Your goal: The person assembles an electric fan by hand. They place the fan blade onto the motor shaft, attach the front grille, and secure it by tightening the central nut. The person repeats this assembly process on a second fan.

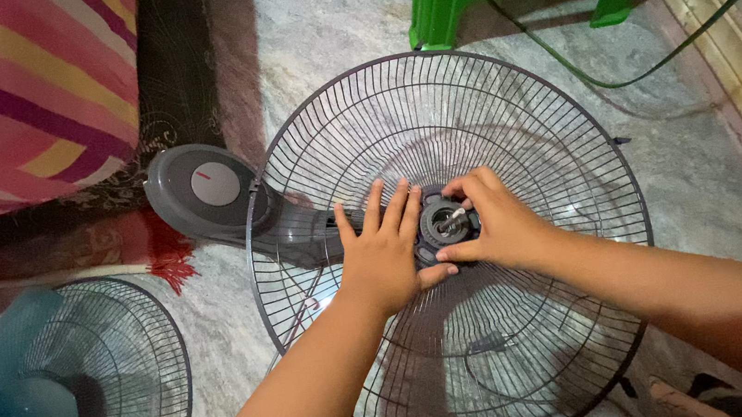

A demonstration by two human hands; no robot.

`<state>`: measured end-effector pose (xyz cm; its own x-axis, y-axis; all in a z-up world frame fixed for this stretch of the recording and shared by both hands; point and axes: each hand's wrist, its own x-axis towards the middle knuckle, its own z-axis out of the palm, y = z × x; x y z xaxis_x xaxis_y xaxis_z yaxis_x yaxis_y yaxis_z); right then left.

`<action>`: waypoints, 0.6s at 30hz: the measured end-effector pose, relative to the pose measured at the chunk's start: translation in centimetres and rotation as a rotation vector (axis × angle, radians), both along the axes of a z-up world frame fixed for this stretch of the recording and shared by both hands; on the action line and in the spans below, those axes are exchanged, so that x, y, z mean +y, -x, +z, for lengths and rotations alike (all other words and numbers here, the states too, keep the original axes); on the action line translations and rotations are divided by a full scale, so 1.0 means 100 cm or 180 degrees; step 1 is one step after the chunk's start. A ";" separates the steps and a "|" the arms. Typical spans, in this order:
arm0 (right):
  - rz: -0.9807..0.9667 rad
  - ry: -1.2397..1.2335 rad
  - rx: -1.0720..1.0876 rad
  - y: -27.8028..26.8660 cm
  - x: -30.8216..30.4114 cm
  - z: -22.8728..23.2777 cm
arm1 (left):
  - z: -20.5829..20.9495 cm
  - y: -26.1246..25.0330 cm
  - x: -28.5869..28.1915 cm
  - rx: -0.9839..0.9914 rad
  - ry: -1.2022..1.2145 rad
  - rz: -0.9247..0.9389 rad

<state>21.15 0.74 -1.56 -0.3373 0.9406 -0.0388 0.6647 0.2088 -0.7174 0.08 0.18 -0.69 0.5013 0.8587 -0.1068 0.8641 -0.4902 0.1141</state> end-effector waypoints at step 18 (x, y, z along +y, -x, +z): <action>0.0243 -0.0065 0.0396 -0.009 0.000 0.003 | -0.005 0.002 -0.001 -0.0194 -0.0314 -0.0044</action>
